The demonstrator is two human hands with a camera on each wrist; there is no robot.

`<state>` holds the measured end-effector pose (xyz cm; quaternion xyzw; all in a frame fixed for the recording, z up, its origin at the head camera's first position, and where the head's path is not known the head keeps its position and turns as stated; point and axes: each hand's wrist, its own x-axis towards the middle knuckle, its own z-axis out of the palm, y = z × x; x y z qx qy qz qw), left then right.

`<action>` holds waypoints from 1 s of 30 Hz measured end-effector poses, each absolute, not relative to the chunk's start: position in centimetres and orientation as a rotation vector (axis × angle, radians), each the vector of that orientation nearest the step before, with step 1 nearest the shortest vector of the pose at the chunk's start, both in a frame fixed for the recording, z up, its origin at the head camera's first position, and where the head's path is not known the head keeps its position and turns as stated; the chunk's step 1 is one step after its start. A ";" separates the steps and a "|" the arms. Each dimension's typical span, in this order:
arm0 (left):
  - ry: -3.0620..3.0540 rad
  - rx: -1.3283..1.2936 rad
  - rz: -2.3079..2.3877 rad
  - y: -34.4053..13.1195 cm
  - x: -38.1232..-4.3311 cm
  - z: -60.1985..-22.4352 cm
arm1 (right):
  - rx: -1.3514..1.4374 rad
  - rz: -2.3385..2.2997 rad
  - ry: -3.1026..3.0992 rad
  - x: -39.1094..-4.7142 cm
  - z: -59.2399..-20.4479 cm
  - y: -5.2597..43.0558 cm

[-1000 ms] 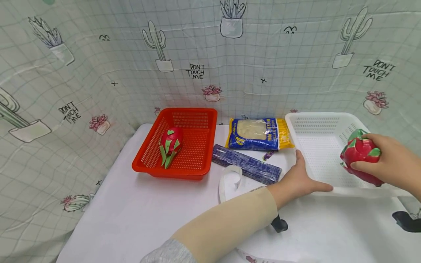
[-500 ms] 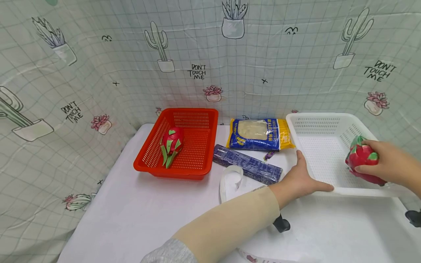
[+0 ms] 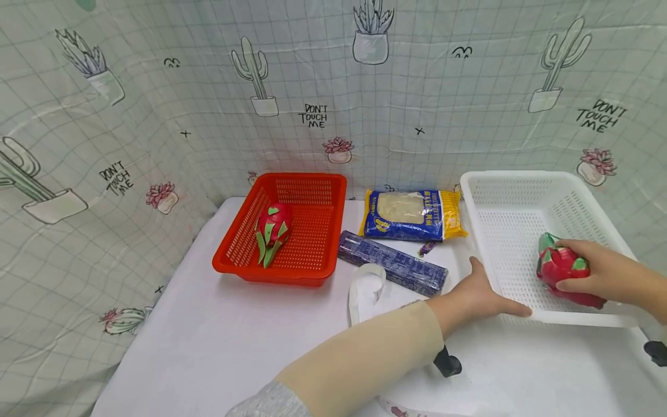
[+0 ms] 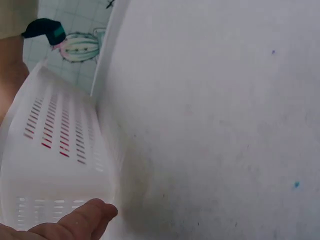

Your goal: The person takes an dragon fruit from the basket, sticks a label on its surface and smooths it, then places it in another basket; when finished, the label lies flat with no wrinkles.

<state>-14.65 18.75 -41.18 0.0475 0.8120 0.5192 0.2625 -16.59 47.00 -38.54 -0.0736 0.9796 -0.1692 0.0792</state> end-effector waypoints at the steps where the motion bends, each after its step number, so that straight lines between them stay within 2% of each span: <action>1: 2.209 0.138 1.407 18.8 -14.5 -41.2 | -0.212 -0.507 2.929 -16.6 -38.6 47.0; 13: 2.287 0.204 1.402 18.6 -14.9 -40.7 | -0.213 -0.486 2.872 -17.0 -40.2 47.5; 30: 2.303 0.211 1.361 18.7 -15.3 -40.4 | -0.232 -0.452 2.837 -17.1 -40.0 47.4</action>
